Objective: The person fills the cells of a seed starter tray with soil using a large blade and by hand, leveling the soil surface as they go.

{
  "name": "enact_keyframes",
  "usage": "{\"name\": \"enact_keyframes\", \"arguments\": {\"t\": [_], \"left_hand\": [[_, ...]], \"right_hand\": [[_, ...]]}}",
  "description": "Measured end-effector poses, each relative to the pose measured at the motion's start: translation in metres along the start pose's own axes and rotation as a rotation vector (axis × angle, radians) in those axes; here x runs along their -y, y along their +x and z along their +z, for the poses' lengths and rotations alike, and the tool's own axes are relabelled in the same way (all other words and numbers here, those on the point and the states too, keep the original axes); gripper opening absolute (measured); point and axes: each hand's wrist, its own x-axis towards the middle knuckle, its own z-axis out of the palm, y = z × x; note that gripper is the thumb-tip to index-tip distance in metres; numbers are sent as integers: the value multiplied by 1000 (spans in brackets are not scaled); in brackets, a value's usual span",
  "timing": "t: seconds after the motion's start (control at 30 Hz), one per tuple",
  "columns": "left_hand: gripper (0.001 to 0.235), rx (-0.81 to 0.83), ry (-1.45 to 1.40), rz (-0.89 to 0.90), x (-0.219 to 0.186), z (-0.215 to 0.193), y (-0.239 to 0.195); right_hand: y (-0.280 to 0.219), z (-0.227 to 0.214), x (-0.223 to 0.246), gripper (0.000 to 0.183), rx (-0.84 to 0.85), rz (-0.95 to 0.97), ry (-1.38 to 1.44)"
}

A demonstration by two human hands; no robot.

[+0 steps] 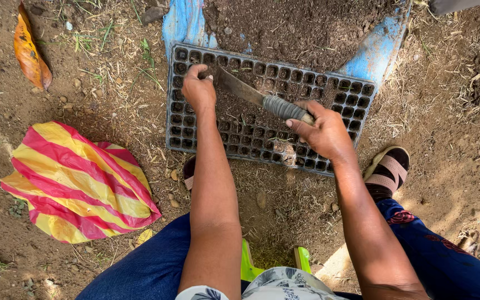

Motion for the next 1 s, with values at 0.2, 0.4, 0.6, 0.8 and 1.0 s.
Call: {"name": "enact_keyframes", "arguments": {"t": [0.2,0.4,0.6,0.8,1.0], "left_hand": [[25,52,267,-25,3,10,-27],[67,93,652,426,21,39,-85],[66,507,656,451,12,69,-109],[58,-3,779,677,37,57,-105],[49,22,521,495,46,39,-106]], "right_hand": [[2,-18,-26,48,-14,141,184],[1,-39,-71,46,-135,57,528],[12,-35,-96,39,-82,1,1074],[20,-41,-115,35,-197,48,839],[23,-33,-124,36,-106,59,962]]}}
